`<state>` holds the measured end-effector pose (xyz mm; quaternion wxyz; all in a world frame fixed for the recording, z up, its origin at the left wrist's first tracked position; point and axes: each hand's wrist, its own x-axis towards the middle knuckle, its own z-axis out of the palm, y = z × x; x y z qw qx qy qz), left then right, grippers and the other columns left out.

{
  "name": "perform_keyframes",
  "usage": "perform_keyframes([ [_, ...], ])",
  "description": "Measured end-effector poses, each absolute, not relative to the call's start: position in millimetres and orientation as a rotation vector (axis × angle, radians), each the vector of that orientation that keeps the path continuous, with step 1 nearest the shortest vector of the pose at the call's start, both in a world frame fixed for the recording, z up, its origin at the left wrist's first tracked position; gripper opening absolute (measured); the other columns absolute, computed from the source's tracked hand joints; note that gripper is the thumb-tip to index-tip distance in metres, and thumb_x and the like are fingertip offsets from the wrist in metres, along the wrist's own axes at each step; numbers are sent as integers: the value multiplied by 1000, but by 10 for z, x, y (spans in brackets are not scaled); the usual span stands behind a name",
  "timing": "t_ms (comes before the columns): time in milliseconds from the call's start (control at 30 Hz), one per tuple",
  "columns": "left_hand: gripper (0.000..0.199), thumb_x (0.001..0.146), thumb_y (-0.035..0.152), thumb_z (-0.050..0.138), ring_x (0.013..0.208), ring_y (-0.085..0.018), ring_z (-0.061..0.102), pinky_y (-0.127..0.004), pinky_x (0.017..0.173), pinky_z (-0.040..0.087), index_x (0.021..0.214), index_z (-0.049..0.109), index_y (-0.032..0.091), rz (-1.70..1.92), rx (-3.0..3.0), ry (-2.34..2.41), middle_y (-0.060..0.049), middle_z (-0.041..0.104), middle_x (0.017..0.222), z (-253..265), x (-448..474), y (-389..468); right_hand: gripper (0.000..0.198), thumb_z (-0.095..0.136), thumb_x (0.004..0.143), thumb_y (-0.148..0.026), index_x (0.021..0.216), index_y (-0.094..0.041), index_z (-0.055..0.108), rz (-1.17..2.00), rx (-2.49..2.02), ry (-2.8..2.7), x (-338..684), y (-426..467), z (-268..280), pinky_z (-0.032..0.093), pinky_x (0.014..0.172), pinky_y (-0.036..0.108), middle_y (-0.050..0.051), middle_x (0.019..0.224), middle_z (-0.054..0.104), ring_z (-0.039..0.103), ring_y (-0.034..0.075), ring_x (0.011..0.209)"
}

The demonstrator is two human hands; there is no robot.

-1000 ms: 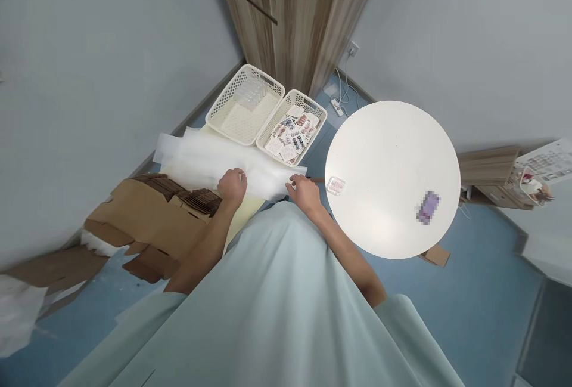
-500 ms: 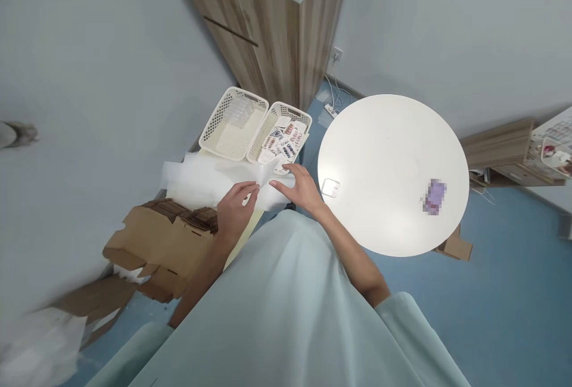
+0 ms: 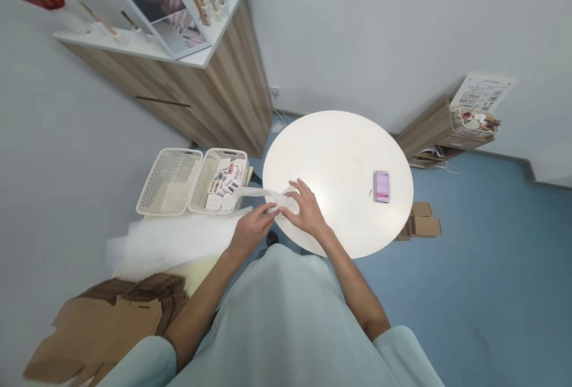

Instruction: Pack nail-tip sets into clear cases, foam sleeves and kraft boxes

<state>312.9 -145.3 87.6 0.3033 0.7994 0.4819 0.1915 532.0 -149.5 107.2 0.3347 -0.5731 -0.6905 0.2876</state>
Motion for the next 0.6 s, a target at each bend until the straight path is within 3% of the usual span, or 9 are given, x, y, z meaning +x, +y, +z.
perform_keyframes([
  [67, 34, 105, 27, 48, 123, -27, 71, -43, 107, 57, 115, 80, 30, 539, 2111, 1250, -8, 72, 138, 888, 3360, -1434, 25, 63, 100, -49, 107, -25, 70, 794, -1579, -1723, 5541, -1543, 1056, 46, 116, 51, 11, 131, 73, 59, 32, 138],
  [133, 31, 105, 30, 51, 120, -27, 72, -42, 104, 59, 112, 80, 29, 613, 2045, 1269, -8, 72, 136, 869, 3584, -1422, 25, 59, 101, -49, 96, -26, 66, 872, -1683, -1609, 5724, -1609, 1009, 54, 99, 43, 7, 104, 77, 71, 28, 108],
  [200, 27, 104, 35, 55, 118, -26, 73, -40, 100, 62, 113, 79, 29, 709, 1891, 1327, -8, 71, 136, 807, 3805, -1404, 27, 57, 100, -52, 92, -26, 61, 939, -1766, -1477, 5875, -1690, 930, 55, 80, 35, 2, 87, 73, 70, 23, 84],
  [267, 26, 100, 38, 62, 111, -25, 75, -39, 96, 64, 118, 77, 26, 750, 1640, 1381, -10, 71, 135, 699, 4015, -1373, 29, 56, 99, -55, 91, -27, 57, 976, -1803, -1354, 6000, -1766, 822, 51, 69, 31, -1, 80, 68, 66, 21, 74],
  [367, 34, 95, 41, 71, 99, -24, 77, -39, 91, 65, 121, 74, 19, 663, 1192, 1384, -14, 74, 128, 478, 4286, -1317, 30, 52, 98, -56, 92, -27, 53, 1023, -1785, -1207, 6151, -1841, 609, 49, 66, 29, 0, 86, 70, 66, 20, 77],
  [500, 38, 88, 47, 80, 95, -23, 77, -37, 90, 64, 109, 75, 16, 514, 861, 1313, -15, 78, 114, 167, 4530, -1299, 31, 52, 94, -57, 94, -26, 52, 1074, -1709, -1050, 6318, -1880, 253, 54, 75, 31, 5, 101, 71, 68, 22, 92],
  [600, 41, 79, 47, 88, 87, -20, 76, -33, 86, 63, 100, 76, 14, 377, 810, 1289, -13, 79, 101, -28, 4642, -1337, 31, 55, 90, -57, 91, -26, 51, 1057, -1691, -972, 6424, -1923, -30, 55, 78, 33, 5, 98, 69, 67, 22, 93],
])
